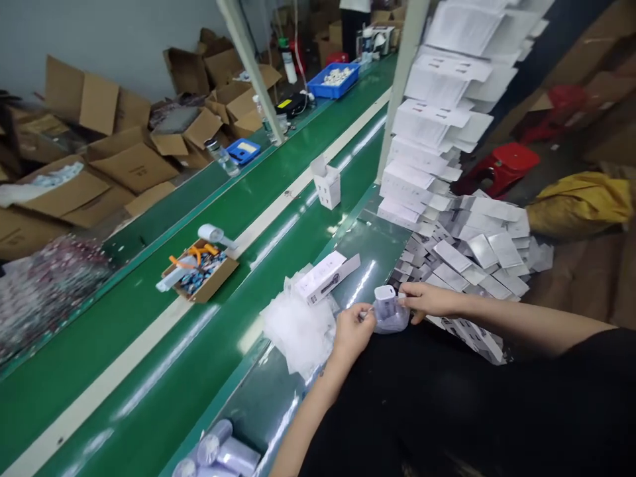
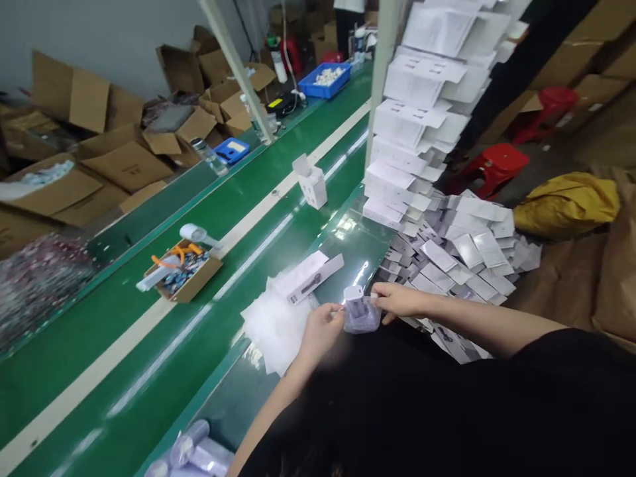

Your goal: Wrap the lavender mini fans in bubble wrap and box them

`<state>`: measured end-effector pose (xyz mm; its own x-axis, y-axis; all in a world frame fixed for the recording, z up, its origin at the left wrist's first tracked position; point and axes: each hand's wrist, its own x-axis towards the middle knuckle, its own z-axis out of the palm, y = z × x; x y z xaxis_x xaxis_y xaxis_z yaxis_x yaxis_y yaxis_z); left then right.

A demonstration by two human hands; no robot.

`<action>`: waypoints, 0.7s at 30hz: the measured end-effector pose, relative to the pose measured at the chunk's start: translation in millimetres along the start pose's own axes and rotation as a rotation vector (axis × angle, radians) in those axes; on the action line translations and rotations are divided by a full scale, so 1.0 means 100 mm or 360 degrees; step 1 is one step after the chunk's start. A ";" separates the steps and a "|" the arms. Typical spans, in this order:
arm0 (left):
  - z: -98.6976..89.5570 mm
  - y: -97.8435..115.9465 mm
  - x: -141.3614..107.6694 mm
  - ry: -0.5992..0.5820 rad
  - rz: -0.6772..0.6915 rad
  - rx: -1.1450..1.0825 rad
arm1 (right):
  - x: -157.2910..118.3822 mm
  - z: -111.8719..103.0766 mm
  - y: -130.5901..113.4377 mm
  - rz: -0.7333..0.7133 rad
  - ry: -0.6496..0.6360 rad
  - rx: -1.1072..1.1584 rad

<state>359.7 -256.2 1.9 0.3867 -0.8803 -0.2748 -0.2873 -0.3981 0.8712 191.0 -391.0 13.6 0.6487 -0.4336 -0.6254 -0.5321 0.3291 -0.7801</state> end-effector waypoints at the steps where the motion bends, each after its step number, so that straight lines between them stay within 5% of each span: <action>1: -0.02 0.09 0.05 0.0063 0.0018 -0.0128 | -0.04 -0.04 -0.10 -0.0060 0.0007 0.0082; 6: -0.31 0.54 0.19 0.0399 0.0505 -0.0160 | -0.12 -0.21 -0.54 -0.0590 -0.0003 0.0541; 10: -0.41 0.72 0.32 0.0282 0.1009 0.0263 | -0.01 -0.31 -0.66 -0.0890 0.0149 0.0456; 14: -0.16 0.67 0.70 -0.0037 0.0932 0.0574 | 0.29 -0.28 -0.62 -0.0900 0.0139 0.0596; 17: 0.04 0.53 0.99 0.0114 0.0856 0.0385 | 0.58 -0.49 -0.57 -0.0892 0.0154 0.0661; 21: 0.07 0.40 1.14 0.0235 0.0650 0.0179 | 1.05 -1.32 -0.53 -0.0579 0.0943 0.0994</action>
<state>386.4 -374.1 2.8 0.3404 -0.9282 0.1504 -0.5328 -0.0586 0.8442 215.6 -564.4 -8.9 0.2431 -0.8990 -0.3643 0.1496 0.4058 -0.9016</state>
